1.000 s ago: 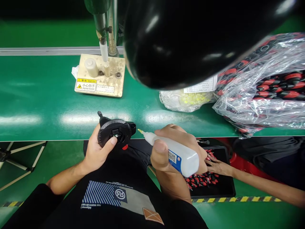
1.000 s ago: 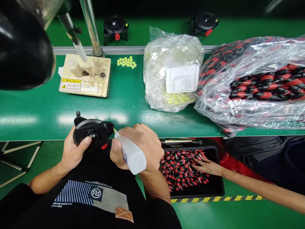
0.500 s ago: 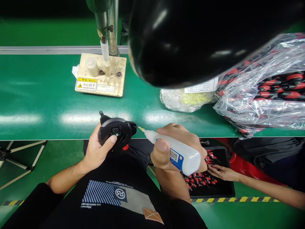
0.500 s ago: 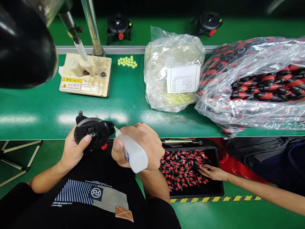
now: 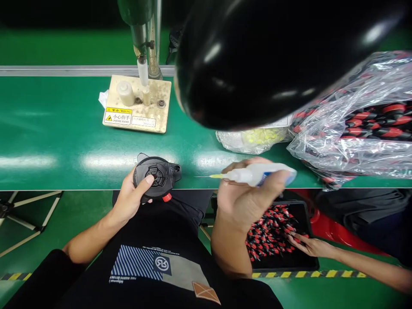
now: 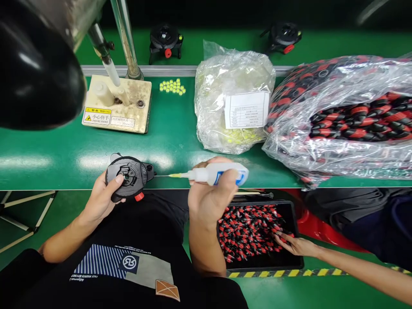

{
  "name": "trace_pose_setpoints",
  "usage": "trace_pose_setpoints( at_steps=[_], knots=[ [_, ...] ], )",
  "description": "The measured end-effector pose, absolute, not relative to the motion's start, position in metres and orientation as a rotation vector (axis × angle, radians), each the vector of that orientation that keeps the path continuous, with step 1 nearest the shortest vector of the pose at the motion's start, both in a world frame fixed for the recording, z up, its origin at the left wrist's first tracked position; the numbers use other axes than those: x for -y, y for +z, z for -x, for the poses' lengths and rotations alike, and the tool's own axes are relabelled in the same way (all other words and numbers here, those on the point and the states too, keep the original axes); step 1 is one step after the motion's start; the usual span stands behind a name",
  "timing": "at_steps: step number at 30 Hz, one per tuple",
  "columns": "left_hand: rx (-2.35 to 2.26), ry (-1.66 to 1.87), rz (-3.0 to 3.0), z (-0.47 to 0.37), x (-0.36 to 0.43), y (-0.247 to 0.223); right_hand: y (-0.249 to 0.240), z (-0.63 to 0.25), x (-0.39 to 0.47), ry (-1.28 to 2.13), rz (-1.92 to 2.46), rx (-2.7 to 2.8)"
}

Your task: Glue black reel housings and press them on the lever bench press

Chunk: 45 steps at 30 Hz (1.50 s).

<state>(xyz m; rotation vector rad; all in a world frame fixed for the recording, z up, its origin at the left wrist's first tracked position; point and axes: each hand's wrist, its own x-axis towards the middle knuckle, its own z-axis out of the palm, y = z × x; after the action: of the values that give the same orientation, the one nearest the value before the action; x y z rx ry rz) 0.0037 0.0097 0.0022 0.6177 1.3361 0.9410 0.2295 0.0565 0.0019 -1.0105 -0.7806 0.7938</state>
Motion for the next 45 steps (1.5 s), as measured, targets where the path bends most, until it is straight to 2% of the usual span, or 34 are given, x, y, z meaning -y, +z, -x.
trace_pose_setpoints(
  at_steps=[3, 6, 9, 15, 18, 21, 27, 32, 38, 45],
  knots=[
    [-1.36, 0.93, -0.477, -0.004, -0.019, 0.001, -0.028, -0.241, -0.048, 1.524, 0.882, 0.432],
    [-1.406, 0.916, -0.411, -0.003, -0.026, -0.003, -0.052, -0.24, -0.041, 1.747, 0.668, 0.061],
    [-1.455, 0.922, -0.42, -0.001, -0.029, -0.008, -0.06, -0.24, -0.046, 1.695, 0.543, -0.073],
    [-1.478, 0.938, -0.538, 0.011, -0.037, -0.014, -0.054, -0.253, -0.049, 1.511, 0.595, 0.003],
    [-1.494, 0.935, -0.577, 0.016, -0.046, -0.013, -0.059, -0.247, -0.036, 1.527, 0.709, 0.248],
    [-1.485, 0.959, -0.594, 0.016, -0.053, -0.014, -0.063, -0.233, -0.05, 1.519, 0.952, 0.806],
    [-1.411, 0.955, -0.727, 0.013, -0.059, -0.021, -0.05, -0.201, -0.19, 0.699, 1.619, 1.754],
    [-1.378, 0.951, -0.777, 0.019, -0.053, -0.024, -0.041, -0.182, -0.263, 0.462, 1.977, 1.978],
    [-1.334, 0.949, -0.804, 0.027, -0.046, -0.029, -0.054, -0.185, -0.208, 0.425, 1.871, 2.023],
    [-1.311, 0.9, -0.883, 0.026, -0.05, -0.033, -0.069, -0.222, -0.12, 0.597, 1.759, 1.995]
  ],
)
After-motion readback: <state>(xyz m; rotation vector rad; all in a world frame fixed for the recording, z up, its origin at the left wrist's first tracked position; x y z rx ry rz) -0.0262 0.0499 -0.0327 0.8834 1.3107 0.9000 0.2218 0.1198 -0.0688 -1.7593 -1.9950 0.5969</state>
